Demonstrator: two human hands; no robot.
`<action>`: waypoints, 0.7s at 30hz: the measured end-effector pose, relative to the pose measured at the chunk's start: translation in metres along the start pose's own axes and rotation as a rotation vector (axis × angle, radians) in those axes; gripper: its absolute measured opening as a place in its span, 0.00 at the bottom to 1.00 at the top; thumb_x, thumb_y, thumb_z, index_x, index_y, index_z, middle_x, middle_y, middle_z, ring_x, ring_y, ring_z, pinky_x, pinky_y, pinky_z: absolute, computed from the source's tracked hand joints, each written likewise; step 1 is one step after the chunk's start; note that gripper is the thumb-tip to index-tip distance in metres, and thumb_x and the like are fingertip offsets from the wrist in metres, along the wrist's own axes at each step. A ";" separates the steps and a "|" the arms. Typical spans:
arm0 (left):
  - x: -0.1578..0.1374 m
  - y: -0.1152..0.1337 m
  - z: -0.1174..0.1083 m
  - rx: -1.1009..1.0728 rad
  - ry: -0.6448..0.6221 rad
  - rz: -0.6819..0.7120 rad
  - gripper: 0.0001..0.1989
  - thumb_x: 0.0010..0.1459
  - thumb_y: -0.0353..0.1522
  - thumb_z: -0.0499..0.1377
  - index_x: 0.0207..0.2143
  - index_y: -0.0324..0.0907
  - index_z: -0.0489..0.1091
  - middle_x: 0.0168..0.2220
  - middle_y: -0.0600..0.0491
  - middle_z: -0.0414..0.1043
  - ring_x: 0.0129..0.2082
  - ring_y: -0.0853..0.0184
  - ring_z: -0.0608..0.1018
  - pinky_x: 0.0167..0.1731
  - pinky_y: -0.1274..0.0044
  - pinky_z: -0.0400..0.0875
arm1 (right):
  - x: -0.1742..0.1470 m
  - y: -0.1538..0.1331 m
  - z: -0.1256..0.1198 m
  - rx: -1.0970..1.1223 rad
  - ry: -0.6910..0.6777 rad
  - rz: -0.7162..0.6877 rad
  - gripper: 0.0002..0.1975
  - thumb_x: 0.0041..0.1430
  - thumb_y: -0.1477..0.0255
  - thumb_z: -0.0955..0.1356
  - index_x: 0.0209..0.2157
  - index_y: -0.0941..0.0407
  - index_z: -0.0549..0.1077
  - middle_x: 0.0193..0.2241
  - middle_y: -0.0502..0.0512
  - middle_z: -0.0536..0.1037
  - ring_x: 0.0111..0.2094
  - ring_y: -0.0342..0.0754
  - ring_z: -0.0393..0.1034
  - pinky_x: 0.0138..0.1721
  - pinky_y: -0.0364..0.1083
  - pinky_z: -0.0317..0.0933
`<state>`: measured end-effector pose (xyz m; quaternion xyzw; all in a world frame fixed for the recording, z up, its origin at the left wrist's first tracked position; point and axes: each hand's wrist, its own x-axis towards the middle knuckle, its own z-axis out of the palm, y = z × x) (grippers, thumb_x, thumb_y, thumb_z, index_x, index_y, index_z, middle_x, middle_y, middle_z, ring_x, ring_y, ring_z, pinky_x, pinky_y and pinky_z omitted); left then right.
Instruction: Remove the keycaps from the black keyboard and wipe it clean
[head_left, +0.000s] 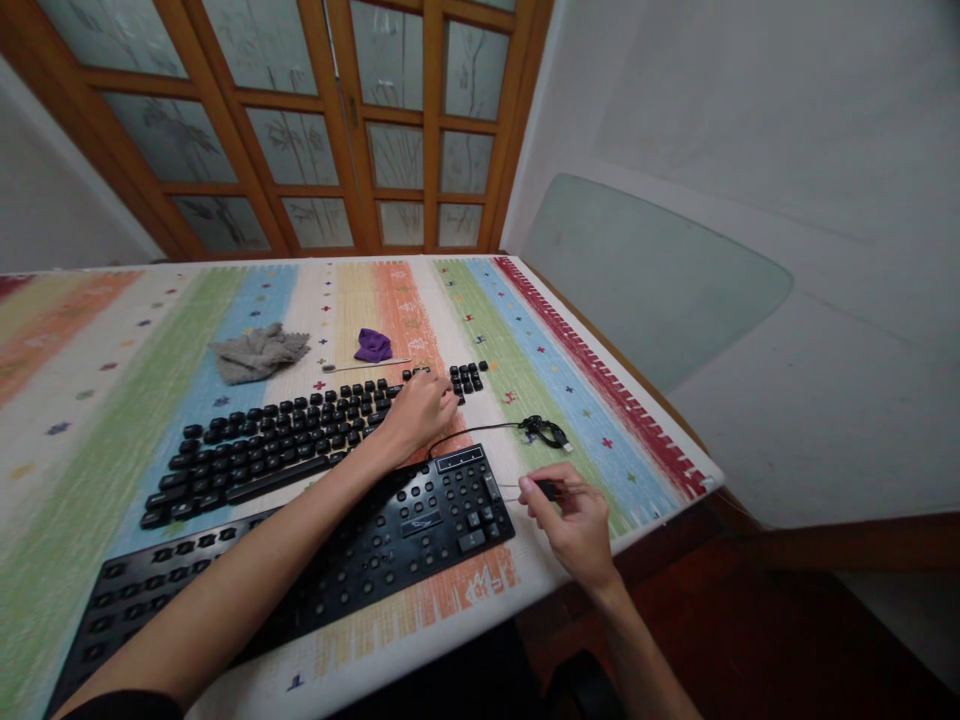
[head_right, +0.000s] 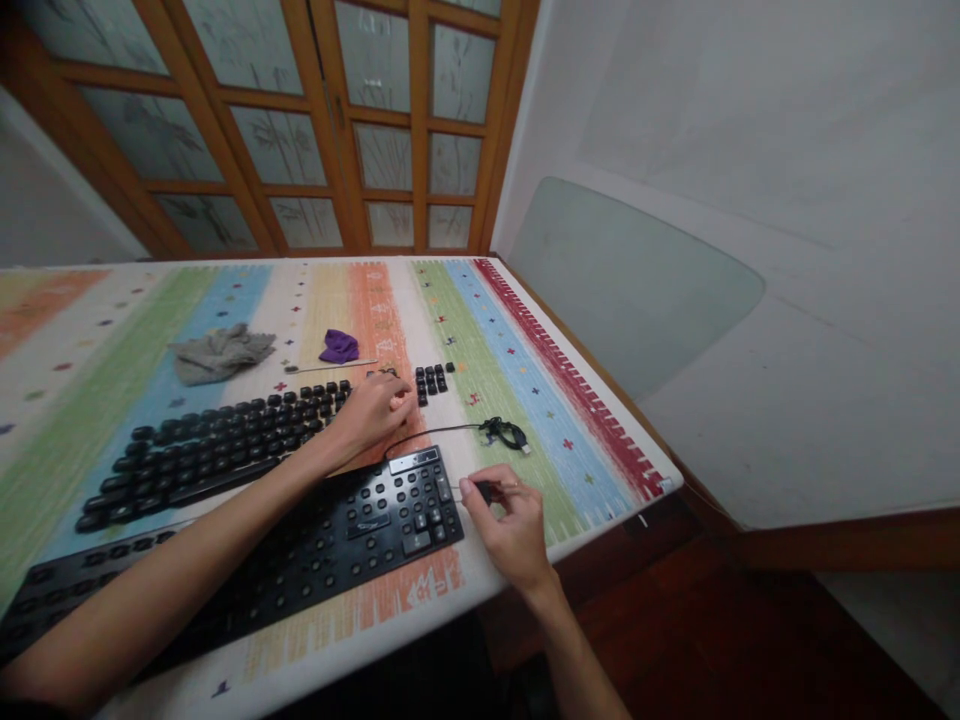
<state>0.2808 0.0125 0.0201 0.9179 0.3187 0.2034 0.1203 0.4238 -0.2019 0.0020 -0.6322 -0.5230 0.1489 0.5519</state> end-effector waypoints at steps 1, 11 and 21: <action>-0.007 0.001 -0.007 -0.008 0.005 0.004 0.10 0.62 0.28 0.55 0.32 0.36 0.75 0.34 0.43 0.76 0.39 0.56 0.76 0.43 0.66 0.71 | 0.000 -0.002 0.000 0.003 -0.033 0.007 0.06 0.62 0.69 0.69 0.31 0.56 0.74 0.21 0.50 0.76 0.18 0.42 0.69 0.18 0.40 0.62; -0.131 0.039 -0.025 -0.226 -0.043 0.115 0.09 0.63 0.31 0.58 0.45 0.40 0.73 0.43 0.47 0.74 0.45 0.59 0.77 0.47 0.65 0.75 | -0.010 0.003 0.007 -0.020 -0.181 0.056 0.09 0.62 0.67 0.68 0.31 0.56 0.75 0.23 0.50 0.74 0.21 0.43 0.70 0.23 0.41 0.63; -0.172 0.054 0.016 -0.192 0.126 0.085 0.15 0.58 0.30 0.63 0.48 0.39 0.71 0.50 0.42 0.74 0.52 0.52 0.75 0.52 0.57 0.74 | -0.016 0.003 0.023 -0.130 -0.151 0.036 0.10 0.66 0.65 0.66 0.33 0.56 0.73 0.24 0.50 0.73 0.21 0.43 0.69 0.24 0.42 0.62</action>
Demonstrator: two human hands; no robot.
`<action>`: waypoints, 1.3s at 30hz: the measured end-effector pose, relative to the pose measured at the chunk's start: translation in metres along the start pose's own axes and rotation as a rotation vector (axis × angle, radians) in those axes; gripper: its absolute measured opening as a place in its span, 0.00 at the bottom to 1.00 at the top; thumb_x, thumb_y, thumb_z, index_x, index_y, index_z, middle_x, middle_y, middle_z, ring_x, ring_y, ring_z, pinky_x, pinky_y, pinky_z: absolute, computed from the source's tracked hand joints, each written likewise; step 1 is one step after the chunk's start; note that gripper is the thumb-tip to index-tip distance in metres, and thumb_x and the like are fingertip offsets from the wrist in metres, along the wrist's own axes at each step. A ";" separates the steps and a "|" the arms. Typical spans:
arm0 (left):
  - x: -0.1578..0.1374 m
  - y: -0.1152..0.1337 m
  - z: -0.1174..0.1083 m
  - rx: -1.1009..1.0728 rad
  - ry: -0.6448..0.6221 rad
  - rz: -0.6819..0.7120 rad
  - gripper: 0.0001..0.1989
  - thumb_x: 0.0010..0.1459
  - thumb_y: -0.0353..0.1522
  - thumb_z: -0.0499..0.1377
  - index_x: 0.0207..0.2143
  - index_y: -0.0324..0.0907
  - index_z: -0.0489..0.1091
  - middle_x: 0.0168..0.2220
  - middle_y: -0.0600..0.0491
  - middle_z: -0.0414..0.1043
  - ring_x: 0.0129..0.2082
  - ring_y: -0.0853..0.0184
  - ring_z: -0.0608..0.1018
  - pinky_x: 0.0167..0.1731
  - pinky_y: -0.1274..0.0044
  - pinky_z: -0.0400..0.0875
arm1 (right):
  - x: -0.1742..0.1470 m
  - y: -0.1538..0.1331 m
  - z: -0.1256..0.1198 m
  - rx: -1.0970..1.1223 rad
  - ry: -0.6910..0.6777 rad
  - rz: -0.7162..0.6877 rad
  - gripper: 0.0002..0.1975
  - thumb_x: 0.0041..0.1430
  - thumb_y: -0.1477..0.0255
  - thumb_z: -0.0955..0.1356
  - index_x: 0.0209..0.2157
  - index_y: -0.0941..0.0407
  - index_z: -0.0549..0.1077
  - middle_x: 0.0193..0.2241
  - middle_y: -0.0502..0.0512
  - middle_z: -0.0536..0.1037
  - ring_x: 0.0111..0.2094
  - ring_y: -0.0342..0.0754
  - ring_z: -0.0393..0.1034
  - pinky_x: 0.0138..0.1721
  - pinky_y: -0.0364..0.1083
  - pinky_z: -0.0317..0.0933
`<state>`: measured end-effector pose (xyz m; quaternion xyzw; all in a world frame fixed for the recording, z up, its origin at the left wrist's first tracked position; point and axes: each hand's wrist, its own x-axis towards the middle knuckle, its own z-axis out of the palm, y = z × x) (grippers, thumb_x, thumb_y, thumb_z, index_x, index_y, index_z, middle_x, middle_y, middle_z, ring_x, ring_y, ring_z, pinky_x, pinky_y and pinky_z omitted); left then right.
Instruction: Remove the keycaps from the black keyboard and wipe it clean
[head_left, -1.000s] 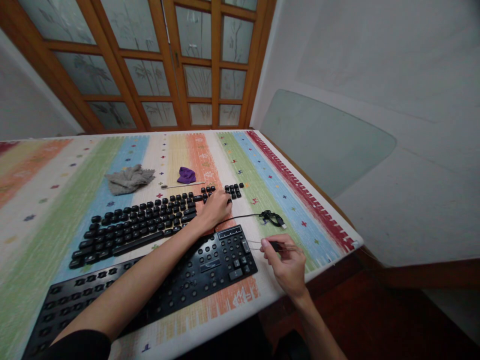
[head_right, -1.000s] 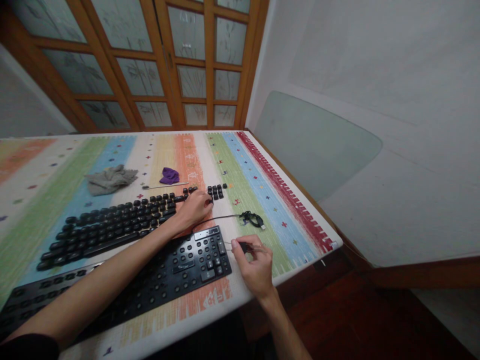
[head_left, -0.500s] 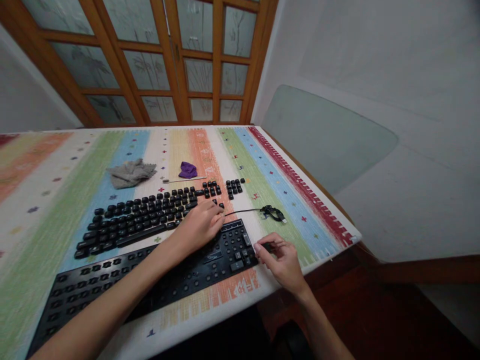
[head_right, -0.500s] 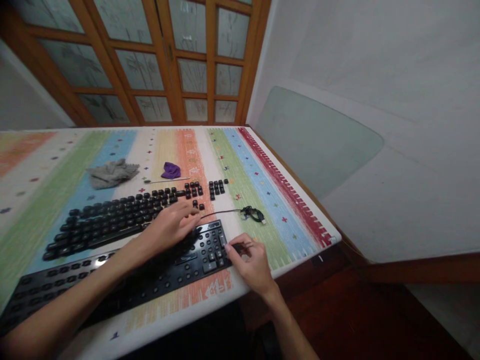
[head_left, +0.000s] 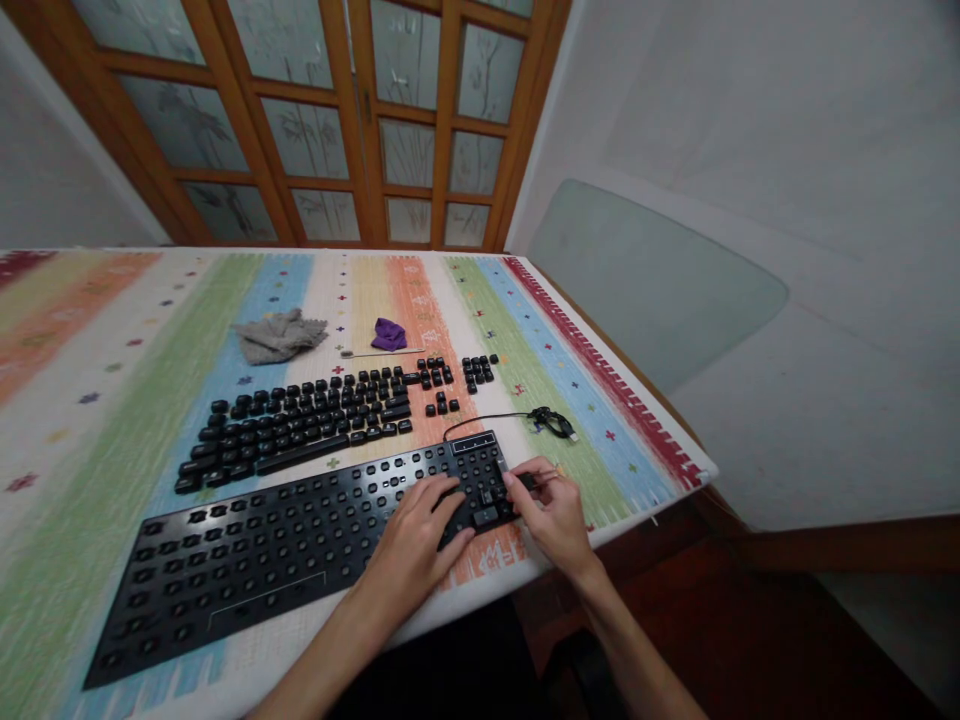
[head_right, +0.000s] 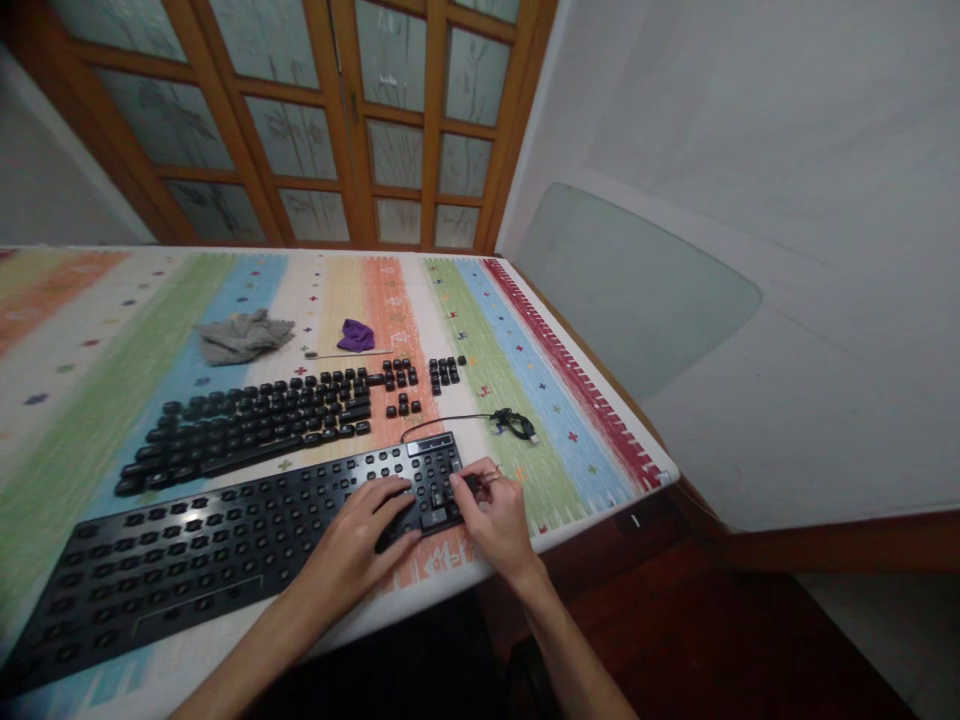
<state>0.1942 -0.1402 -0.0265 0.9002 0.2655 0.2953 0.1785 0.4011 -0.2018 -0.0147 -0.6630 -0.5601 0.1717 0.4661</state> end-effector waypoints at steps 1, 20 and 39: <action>-0.001 0.000 0.002 0.003 0.018 -0.001 0.15 0.59 0.30 0.63 0.49 0.39 0.71 0.51 0.42 0.74 0.52 0.52 0.75 0.52 0.57 0.74 | 0.000 -0.002 0.001 -0.019 -0.011 -0.018 0.10 0.66 0.66 0.66 0.33 0.56 0.72 0.25 0.50 0.73 0.22 0.43 0.70 0.24 0.42 0.62; -0.006 -0.003 0.010 -0.059 0.069 -0.010 0.16 0.59 0.30 0.64 0.50 0.40 0.70 0.52 0.42 0.73 0.54 0.52 0.75 0.53 0.57 0.74 | 0.016 -0.017 -0.006 0.044 -0.179 0.154 0.10 0.63 0.64 0.66 0.32 0.55 0.68 0.19 0.49 0.73 0.19 0.45 0.69 0.21 0.42 0.60; 0.022 0.015 -0.012 -0.351 0.083 -0.252 0.14 0.60 0.34 0.64 0.47 0.42 0.73 0.44 0.48 0.78 0.44 0.59 0.79 0.47 0.64 0.76 | 0.014 -0.021 -0.007 0.427 -0.032 0.170 0.14 0.58 0.60 0.72 0.31 0.56 0.70 0.18 0.49 0.76 0.16 0.40 0.66 0.17 0.39 0.59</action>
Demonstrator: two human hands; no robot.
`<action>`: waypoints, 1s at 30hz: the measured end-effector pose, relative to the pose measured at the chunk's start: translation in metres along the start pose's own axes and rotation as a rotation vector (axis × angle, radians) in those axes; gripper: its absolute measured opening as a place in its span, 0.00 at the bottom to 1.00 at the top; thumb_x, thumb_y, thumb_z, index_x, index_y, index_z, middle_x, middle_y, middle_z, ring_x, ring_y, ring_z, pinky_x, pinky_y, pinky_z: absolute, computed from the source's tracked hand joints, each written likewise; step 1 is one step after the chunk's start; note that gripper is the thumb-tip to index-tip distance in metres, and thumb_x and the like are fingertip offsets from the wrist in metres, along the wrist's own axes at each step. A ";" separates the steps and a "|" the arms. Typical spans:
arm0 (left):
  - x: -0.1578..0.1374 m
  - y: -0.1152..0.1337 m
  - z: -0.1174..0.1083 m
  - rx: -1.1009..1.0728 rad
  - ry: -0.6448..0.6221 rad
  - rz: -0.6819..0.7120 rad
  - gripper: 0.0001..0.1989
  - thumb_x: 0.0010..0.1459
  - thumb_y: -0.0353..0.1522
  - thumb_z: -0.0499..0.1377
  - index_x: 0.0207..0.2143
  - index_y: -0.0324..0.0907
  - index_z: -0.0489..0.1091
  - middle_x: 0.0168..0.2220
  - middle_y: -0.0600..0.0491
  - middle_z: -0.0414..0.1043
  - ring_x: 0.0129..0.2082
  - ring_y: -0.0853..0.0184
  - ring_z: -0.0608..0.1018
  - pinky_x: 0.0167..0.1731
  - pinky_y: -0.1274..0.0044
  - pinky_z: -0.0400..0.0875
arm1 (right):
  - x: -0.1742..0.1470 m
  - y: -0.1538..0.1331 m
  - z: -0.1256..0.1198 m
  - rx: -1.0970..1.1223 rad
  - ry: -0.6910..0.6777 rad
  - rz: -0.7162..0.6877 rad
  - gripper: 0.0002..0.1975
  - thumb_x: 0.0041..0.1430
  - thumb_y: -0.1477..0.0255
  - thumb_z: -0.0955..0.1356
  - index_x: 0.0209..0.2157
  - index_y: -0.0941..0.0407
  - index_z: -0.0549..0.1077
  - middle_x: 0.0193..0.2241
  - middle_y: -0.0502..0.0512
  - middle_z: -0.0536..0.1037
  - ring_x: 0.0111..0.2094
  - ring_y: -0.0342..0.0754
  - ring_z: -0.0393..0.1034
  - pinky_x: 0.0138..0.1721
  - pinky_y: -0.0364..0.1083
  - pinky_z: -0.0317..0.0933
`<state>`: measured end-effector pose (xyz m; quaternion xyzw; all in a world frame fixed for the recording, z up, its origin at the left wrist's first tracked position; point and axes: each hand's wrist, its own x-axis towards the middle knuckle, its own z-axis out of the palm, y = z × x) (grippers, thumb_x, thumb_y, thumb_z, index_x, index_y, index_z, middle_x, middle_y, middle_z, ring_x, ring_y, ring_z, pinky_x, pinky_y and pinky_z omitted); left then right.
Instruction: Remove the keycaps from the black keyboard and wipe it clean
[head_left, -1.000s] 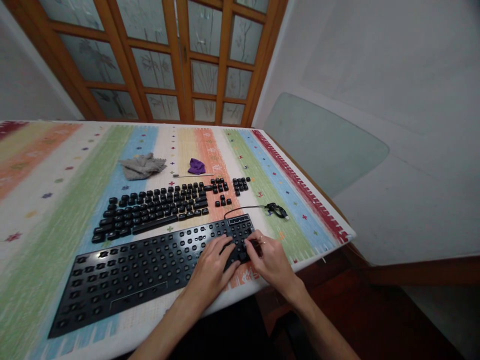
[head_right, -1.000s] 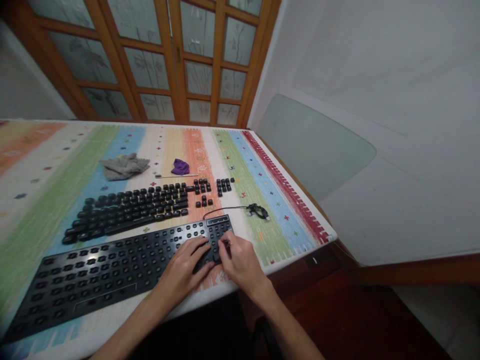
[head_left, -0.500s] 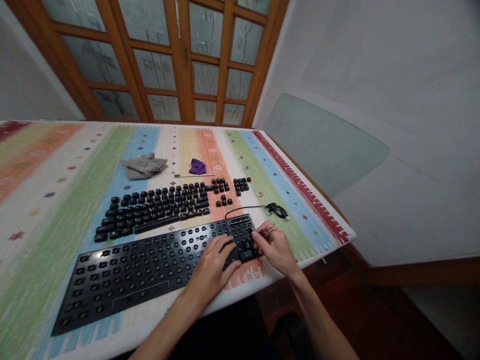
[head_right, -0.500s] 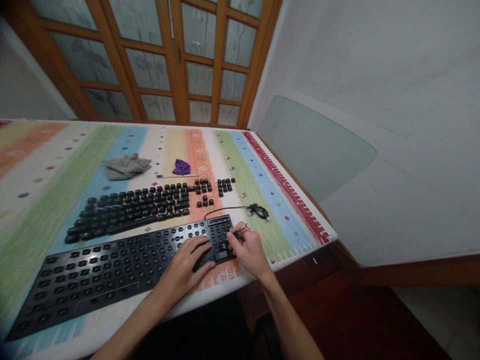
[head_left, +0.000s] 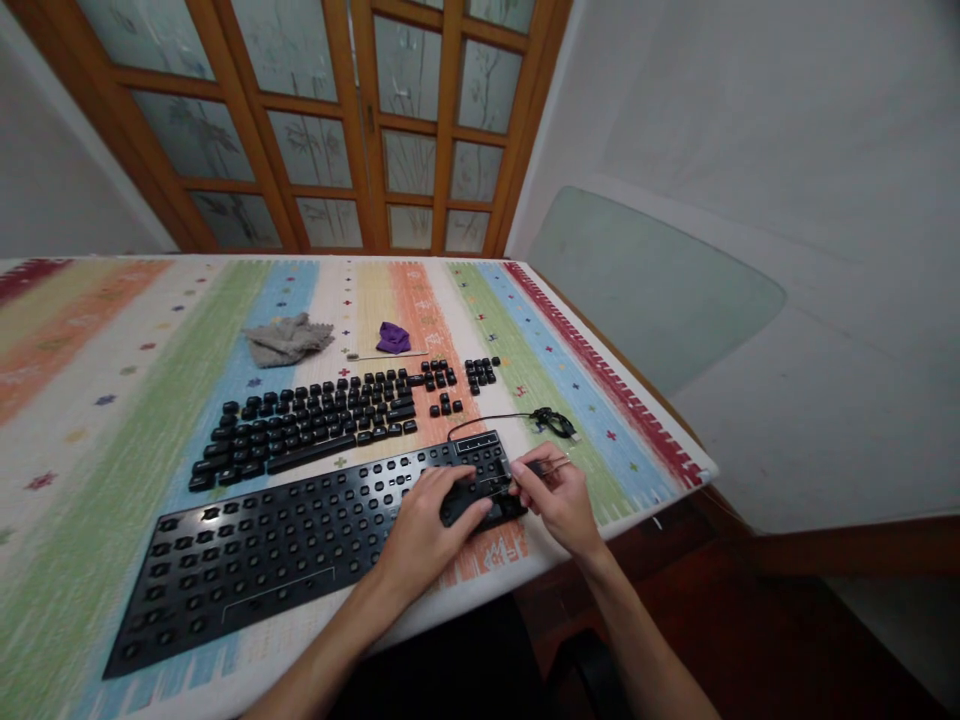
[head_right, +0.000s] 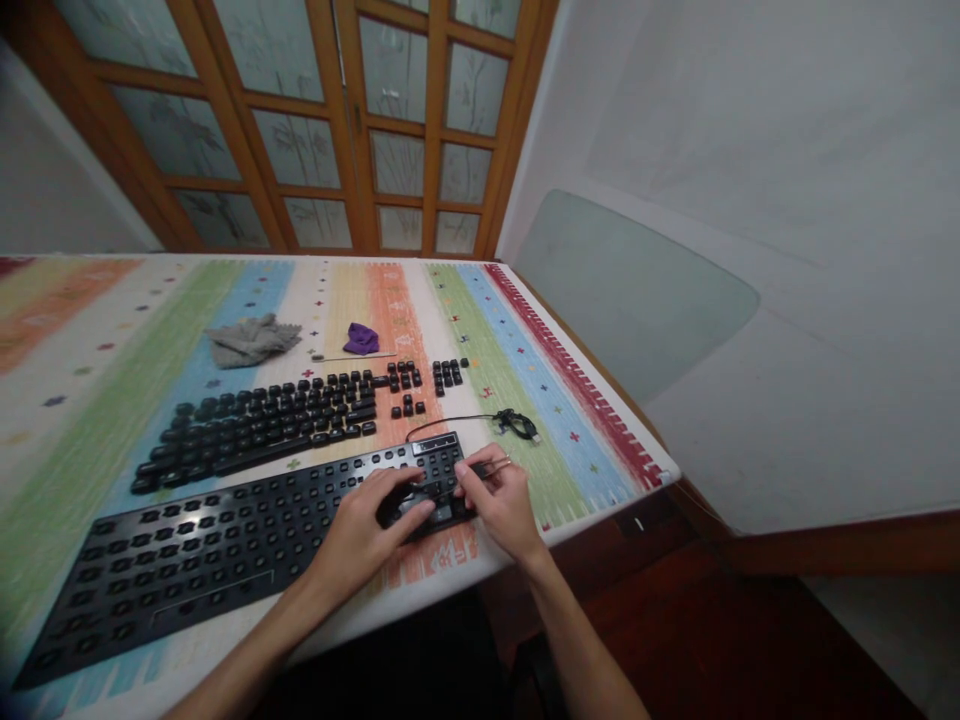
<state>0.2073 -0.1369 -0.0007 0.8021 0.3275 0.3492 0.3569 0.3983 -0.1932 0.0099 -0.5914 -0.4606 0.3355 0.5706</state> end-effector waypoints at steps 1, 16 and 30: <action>0.003 0.003 -0.001 -0.048 -0.009 -0.038 0.13 0.59 0.34 0.64 0.47 0.42 0.73 0.43 0.49 0.79 0.42 0.60 0.80 0.45 0.66 0.76 | -0.001 -0.002 0.001 0.013 -0.005 -0.019 0.14 0.59 0.61 0.72 0.32 0.56 0.70 0.19 0.49 0.76 0.16 0.40 0.66 0.17 0.38 0.59; 0.021 0.010 0.004 -0.682 -0.097 -0.245 0.17 0.52 0.41 0.69 0.39 0.39 0.73 0.39 0.47 0.78 0.38 0.64 0.80 0.42 0.72 0.77 | -0.001 -0.006 0.001 0.140 0.032 -0.071 0.12 0.59 0.62 0.72 0.32 0.55 0.70 0.20 0.49 0.77 0.16 0.41 0.69 0.17 0.39 0.62; 0.023 0.019 0.006 -0.139 0.093 0.165 0.05 0.60 0.26 0.62 0.38 0.42 0.75 0.41 0.50 0.81 0.42 0.62 0.82 0.46 0.71 0.76 | -0.003 -0.002 0.007 0.139 0.133 -0.076 0.12 0.60 0.61 0.71 0.34 0.55 0.69 0.20 0.48 0.76 0.17 0.41 0.68 0.16 0.39 0.61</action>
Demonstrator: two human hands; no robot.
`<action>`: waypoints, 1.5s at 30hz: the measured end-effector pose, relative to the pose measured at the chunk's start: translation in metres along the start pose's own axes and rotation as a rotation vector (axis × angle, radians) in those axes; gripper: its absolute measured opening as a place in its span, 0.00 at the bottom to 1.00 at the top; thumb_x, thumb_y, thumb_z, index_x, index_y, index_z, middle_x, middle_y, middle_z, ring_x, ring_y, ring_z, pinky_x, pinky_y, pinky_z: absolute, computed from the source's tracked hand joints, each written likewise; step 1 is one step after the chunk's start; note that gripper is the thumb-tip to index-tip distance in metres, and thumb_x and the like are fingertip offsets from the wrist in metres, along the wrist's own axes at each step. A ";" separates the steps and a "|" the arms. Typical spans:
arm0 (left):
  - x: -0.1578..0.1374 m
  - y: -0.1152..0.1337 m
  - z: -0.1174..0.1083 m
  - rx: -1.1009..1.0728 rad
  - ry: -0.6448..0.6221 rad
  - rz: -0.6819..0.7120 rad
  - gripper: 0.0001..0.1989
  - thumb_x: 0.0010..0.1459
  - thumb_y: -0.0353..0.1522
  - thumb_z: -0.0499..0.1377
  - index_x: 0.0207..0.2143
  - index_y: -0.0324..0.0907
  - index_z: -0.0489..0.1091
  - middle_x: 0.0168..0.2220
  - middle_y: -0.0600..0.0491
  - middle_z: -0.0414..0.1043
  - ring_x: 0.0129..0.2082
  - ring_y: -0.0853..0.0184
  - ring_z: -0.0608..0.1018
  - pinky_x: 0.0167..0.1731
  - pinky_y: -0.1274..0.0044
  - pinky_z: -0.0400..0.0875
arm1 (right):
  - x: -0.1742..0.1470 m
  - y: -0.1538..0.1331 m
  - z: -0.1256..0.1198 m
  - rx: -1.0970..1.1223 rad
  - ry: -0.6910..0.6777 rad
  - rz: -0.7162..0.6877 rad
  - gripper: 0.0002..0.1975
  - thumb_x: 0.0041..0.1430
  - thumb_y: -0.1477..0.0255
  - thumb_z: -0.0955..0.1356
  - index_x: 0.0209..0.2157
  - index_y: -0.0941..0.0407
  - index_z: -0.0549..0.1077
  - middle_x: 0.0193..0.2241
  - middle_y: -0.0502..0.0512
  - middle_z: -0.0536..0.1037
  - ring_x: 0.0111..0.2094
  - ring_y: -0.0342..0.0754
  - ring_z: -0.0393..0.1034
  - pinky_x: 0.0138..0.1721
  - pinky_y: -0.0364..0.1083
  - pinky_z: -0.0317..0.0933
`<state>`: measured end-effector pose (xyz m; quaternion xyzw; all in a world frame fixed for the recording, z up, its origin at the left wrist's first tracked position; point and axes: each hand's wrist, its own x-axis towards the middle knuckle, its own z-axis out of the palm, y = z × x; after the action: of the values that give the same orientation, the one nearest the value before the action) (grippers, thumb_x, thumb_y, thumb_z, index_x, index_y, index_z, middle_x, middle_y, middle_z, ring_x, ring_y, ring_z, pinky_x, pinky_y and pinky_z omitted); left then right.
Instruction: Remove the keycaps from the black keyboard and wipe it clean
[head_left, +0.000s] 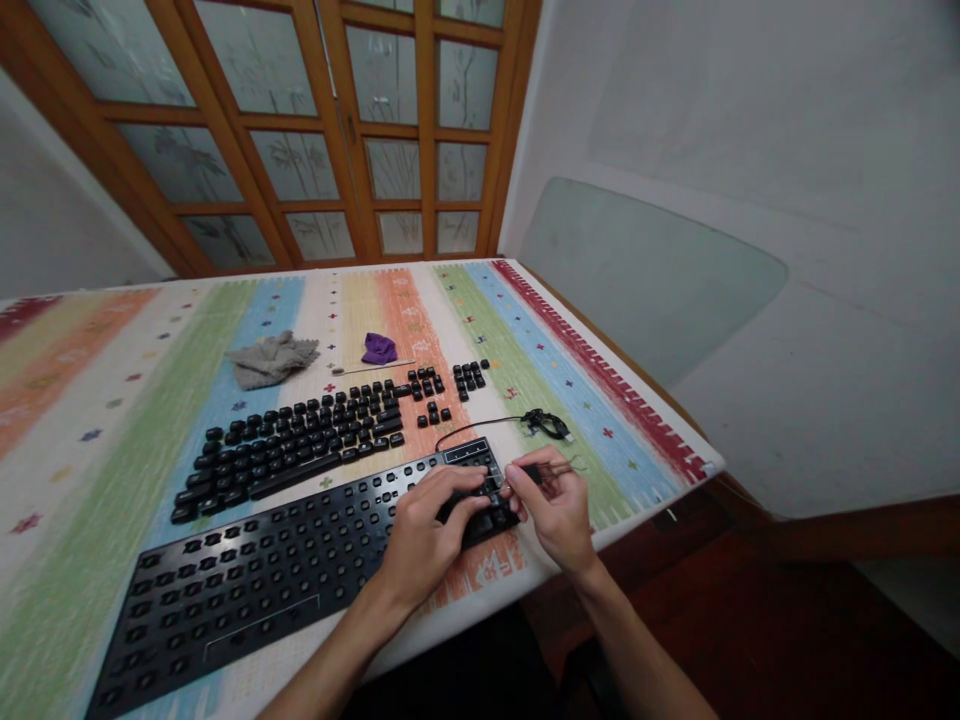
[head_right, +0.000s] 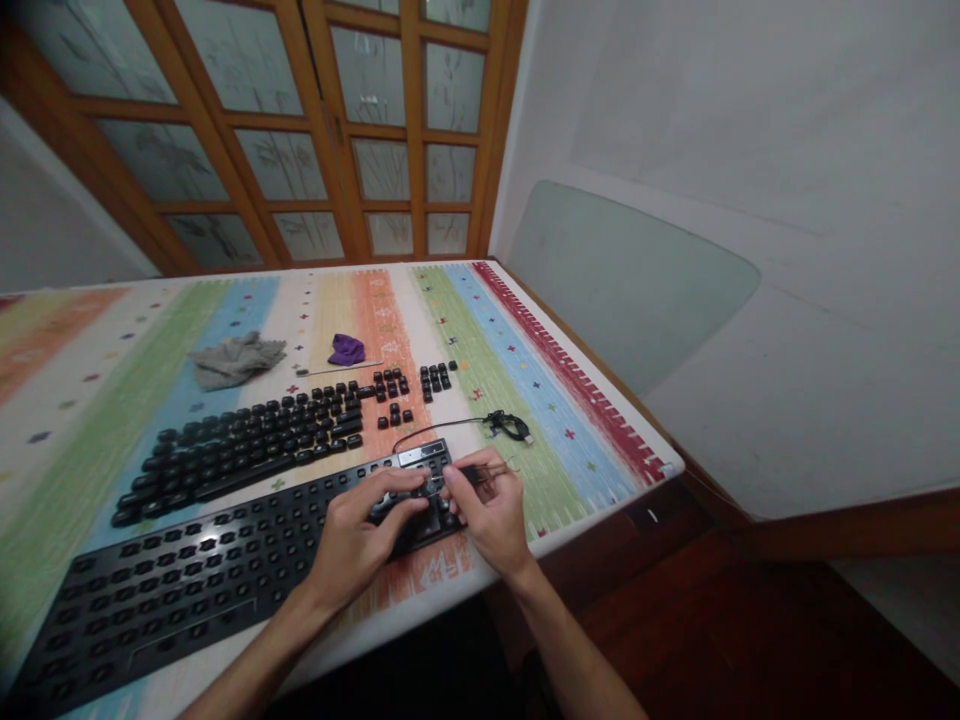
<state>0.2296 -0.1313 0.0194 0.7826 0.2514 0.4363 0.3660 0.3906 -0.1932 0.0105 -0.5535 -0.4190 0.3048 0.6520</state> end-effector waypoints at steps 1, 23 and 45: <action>0.000 0.000 0.001 0.031 0.005 0.029 0.06 0.61 0.25 0.61 0.39 0.42 0.74 0.42 0.50 0.80 0.43 0.62 0.81 0.47 0.70 0.76 | -0.001 0.001 0.001 -0.030 0.014 -0.014 0.12 0.61 0.62 0.71 0.34 0.55 0.69 0.20 0.48 0.76 0.17 0.41 0.68 0.16 0.39 0.62; 0.012 -0.004 0.002 -0.562 -0.112 -0.416 0.11 0.56 0.34 0.66 0.40 0.40 0.71 0.39 0.49 0.77 0.41 0.63 0.81 0.45 0.71 0.76 | -0.006 0.000 -0.004 -0.088 0.006 -0.137 0.07 0.62 0.66 0.70 0.35 0.55 0.72 0.22 0.48 0.75 0.18 0.42 0.69 0.19 0.41 0.65; 0.009 0.001 0.000 -0.189 -0.243 -0.262 0.06 0.61 0.27 0.58 0.40 0.42 0.74 0.38 0.52 0.77 0.37 0.65 0.77 0.40 0.74 0.69 | 0.003 -0.012 -0.012 -0.279 -0.295 -0.624 0.07 0.61 0.80 0.69 0.38 0.54 0.75 0.26 0.51 0.78 0.26 0.44 0.73 0.30 0.44 0.69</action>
<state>0.2339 -0.1247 0.0247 0.7523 0.2630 0.3089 0.5190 0.4019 -0.1985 0.0221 -0.4328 -0.6946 0.1078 0.5645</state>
